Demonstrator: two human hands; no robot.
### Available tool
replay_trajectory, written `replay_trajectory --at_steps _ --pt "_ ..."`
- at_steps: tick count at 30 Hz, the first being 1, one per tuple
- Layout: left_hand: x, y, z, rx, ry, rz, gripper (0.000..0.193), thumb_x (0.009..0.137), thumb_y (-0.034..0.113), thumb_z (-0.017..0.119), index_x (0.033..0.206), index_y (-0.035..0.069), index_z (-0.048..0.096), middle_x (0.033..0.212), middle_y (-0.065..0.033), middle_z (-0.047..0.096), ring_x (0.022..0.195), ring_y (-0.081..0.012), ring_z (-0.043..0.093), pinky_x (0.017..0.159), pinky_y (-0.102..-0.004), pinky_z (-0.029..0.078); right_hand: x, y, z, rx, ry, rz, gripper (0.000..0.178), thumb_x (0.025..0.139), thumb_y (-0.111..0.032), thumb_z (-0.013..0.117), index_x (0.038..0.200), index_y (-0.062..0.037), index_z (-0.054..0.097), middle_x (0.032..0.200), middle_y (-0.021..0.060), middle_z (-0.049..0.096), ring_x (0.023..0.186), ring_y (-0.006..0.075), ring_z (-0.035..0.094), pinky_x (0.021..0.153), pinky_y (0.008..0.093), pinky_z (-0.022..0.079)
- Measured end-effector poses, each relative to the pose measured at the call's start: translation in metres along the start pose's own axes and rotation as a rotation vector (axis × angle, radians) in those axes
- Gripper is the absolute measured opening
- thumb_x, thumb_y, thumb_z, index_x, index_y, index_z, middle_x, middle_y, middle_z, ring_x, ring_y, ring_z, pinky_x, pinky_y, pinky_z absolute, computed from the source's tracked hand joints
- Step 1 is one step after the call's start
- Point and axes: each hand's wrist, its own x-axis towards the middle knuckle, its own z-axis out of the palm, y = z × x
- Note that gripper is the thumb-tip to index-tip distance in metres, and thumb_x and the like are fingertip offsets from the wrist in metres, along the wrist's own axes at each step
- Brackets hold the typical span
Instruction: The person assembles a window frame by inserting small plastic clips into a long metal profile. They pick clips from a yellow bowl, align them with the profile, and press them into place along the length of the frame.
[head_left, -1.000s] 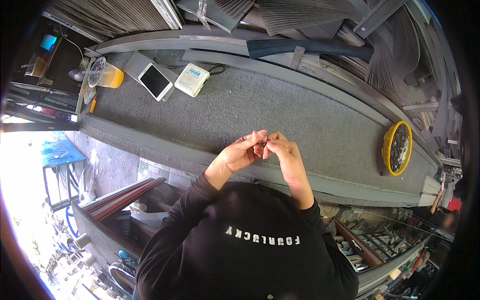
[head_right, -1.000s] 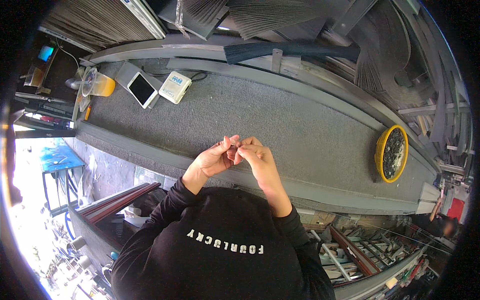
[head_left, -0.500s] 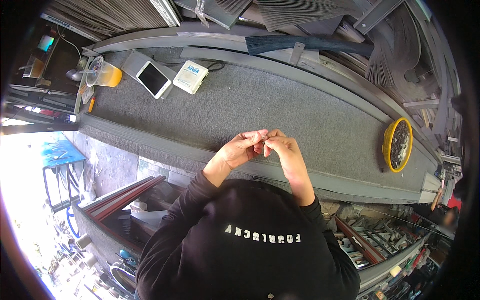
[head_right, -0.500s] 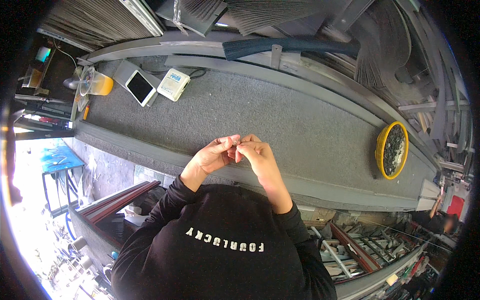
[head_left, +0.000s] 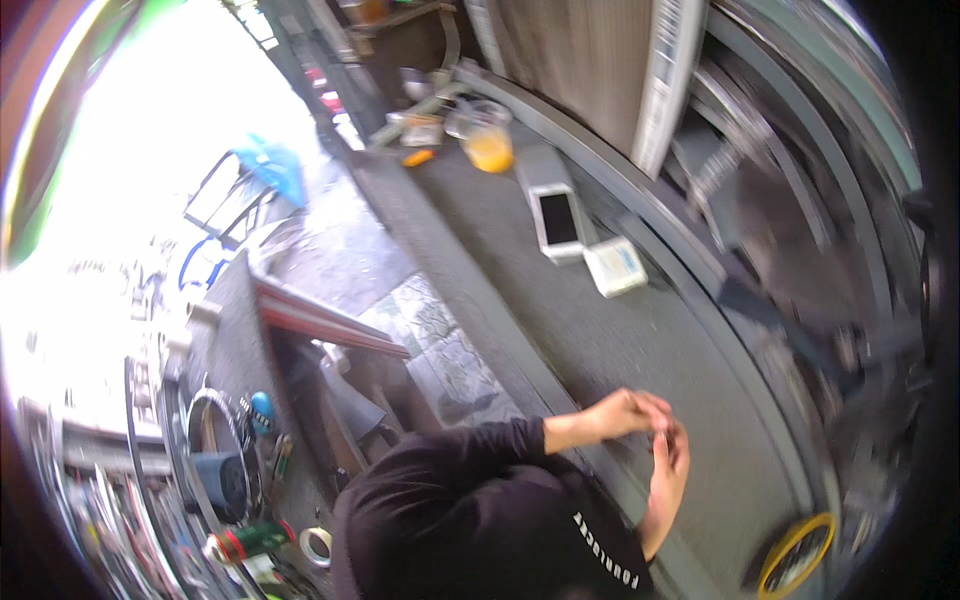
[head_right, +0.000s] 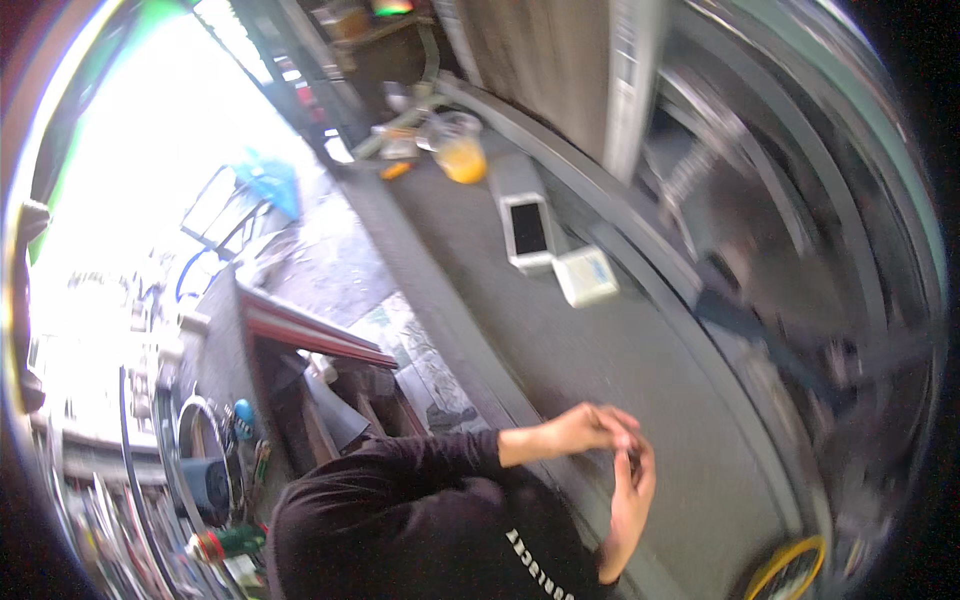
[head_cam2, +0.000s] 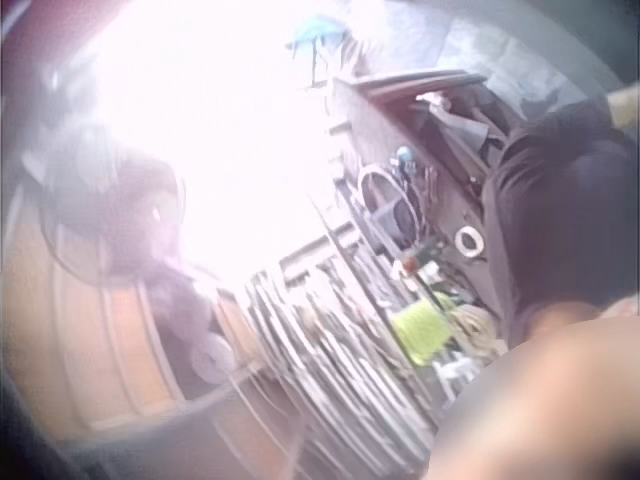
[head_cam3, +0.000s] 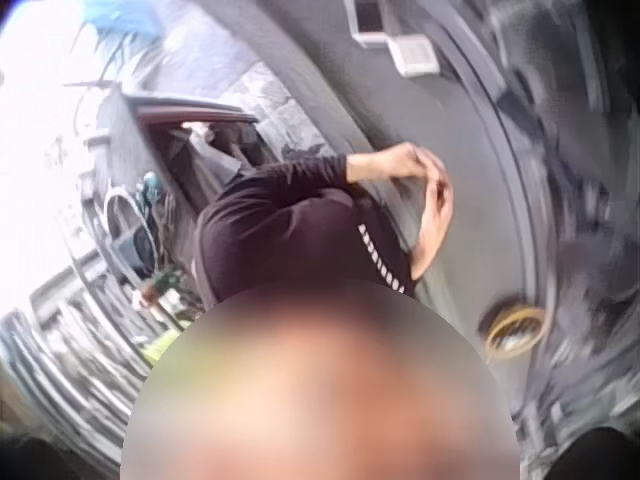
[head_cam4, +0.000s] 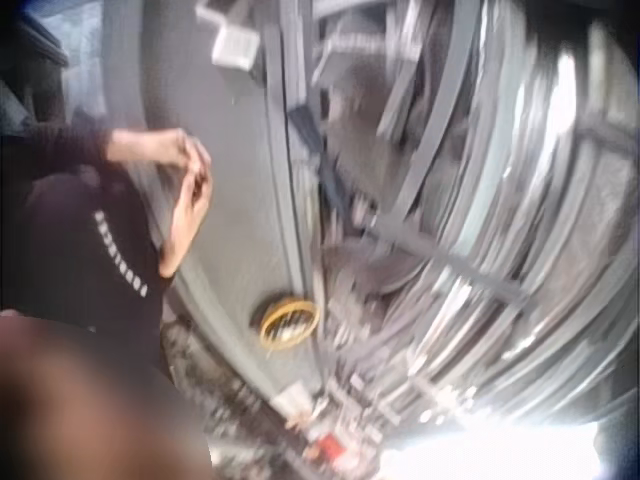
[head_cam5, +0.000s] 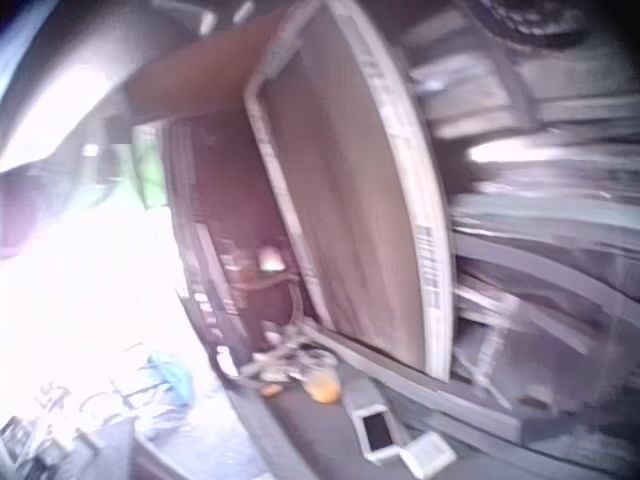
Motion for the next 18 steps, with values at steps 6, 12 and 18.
replay_trajectory --at_steps 6,12,18 --pt "-0.002 0.021 0.0 -0.025 0.027 -0.017 0.025 0.088 0.03 0.075 0.098 0.008 0.079 0.144 -0.0173 0.05 0.133 -0.0326 0.047 0.11 -0.0466 0.038 0.01 -0.011 -0.003 -0.093 -0.152 0.045 0.029 0.096 -0.016 0.066 0.119 0.0022 0.064 0.103 0.0052 0.065 0.096 0.0126 0.058 0.085 0.0273 0.045" --pt "-0.008 0.03 -0.006 0.133 0.06 0.104 0.027 0.09 0.029 0.073 0.099 0.004 0.076 0.135 -0.0138 0.056 0.126 -0.0274 0.052 0.107 -0.045 0.039 0.011 -0.016 0.004 -0.022 -0.148 0.004 0.018 0.096 -0.01 0.063 0.107 0.004 0.068 0.104 0.0082 0.067 0.101 0.0154 0.06 0.092 0.0286 0.045" --pt "-0.002 0.02 -0.004 -0.148 0.025 0.026 0.036 0.095 0.025 0.067 0.119 -0.001 0.066 0.125 -0.0108 0.062 0.109 -0.0169 0.061 0.09 -0.0328 0.049 0.008 -0.024 0.011 -0.054 -0.09 -0.094 0.016 0.096 -0.009 0.062 0.097 0.0048 0.069 0.106 0.009 0.067 0.104 0.018 0.06 0.096 0.0309 0.044"
